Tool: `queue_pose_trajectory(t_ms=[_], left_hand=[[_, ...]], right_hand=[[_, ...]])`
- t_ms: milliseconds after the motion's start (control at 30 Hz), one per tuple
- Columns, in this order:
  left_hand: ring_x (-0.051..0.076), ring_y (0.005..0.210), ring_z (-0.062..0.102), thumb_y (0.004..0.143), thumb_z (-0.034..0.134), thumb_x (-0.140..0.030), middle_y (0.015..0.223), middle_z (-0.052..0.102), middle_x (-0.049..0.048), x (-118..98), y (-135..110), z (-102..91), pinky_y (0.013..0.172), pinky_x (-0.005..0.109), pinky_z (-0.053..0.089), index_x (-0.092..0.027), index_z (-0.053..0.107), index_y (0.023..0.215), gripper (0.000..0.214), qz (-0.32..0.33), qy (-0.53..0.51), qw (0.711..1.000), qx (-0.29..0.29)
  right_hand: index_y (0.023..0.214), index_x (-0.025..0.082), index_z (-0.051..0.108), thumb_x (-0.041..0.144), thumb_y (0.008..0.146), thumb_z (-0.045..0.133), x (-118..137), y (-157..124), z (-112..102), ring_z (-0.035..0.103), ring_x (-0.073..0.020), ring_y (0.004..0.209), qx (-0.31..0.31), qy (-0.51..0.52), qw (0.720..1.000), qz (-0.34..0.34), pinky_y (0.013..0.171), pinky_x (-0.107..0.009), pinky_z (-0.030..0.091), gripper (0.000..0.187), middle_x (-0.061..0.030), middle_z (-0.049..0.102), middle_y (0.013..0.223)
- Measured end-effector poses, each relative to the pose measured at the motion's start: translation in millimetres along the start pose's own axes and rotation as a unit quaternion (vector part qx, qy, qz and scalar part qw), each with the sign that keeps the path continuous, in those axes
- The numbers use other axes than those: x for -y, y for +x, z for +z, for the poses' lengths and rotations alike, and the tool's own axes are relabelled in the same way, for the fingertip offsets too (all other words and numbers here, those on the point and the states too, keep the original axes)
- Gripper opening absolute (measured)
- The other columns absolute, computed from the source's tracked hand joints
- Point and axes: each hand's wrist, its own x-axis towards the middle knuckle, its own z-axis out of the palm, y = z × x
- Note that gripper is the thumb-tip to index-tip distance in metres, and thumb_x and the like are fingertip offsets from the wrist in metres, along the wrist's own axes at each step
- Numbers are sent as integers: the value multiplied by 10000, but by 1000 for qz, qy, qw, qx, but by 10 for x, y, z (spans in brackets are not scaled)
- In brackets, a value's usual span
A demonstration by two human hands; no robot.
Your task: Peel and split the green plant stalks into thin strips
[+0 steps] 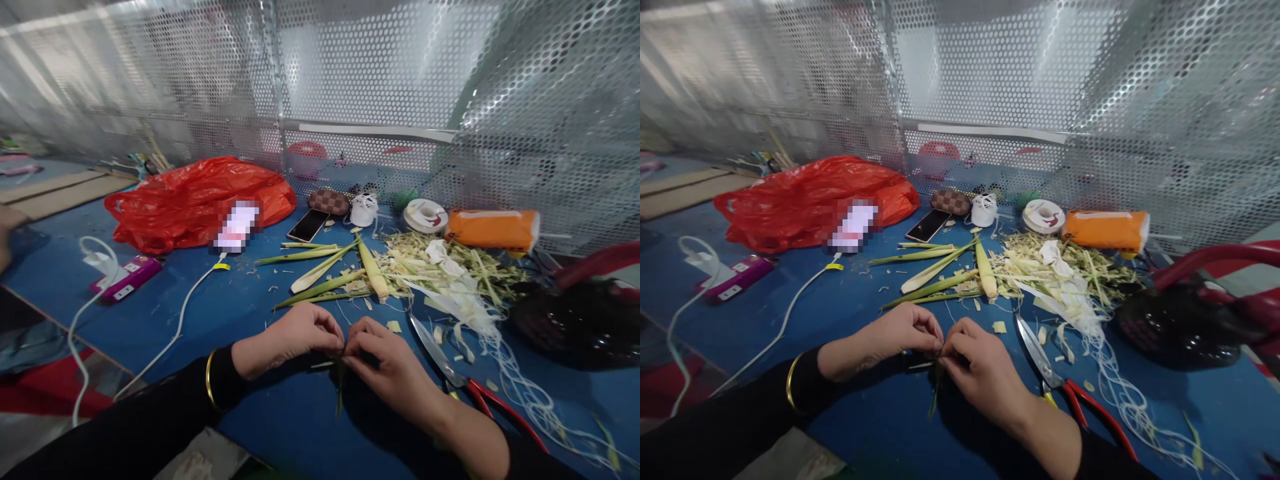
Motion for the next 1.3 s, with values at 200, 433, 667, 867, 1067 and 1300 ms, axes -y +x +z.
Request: queue_pose_trajectory(t_ms=[200,433,667,867,1067,1300], left_hand=[[112,570,592,583,702,-177,602,661,-12,86,24,-30,576,218,433,-132,700,703,128,22,24,999,3],[123,633,612,639,700,-211,685,697,4,195,-10,-11,604,209,448,-144,705,726,109,85,59,994,-20],[123,637,640,735,606,-154,711,722,5,134,-68,35,604,191,455,-166,713,769,114,182,250,950,-46],[155,709,633,880,447,-142,762,690,47,270,-117,49,637,248,480,-166,642,859,198,437,543,713,-67],[170,740,616,923,353,-125,799,665,99,307,-117,77,758,335,527,-117,598,956,247,525,631,560,-114],[172,763,639,920,365,-133,829,685,104,304,-105,113,761,346,536,-124,617,944,252,544,625,531,-179]], right_hand=[[825,219,551,121,792,572,16,-4,-6,605,-145,720,0,63,995,77,671,-260,469,106,0,626,791],[1039,231,473,84,733,574,-74,-13,87,617,-135,694,-7,113,986,125,635,-269,482,355,-21,669,954],[1015,232,478,117,750,589,-66,-7,91,625,-150,702,6,96,986,134,641,-278,479,310,-12,675,885],[1053,227,457,74,746,569,-93,-15,112,643,-159,765,2,91,988,122,701,-293,494,361,-20,671,905],[1048,231,466,85,756,578,-104,-14,127,640,-174,768,4,76,990,120,701,-306,496,345,-25,674,893],[1018,219,519,31,700,580,-74,-2,95,627,-170,731,-7,82,989,123,687,-293,489,374,-8,668,821]])
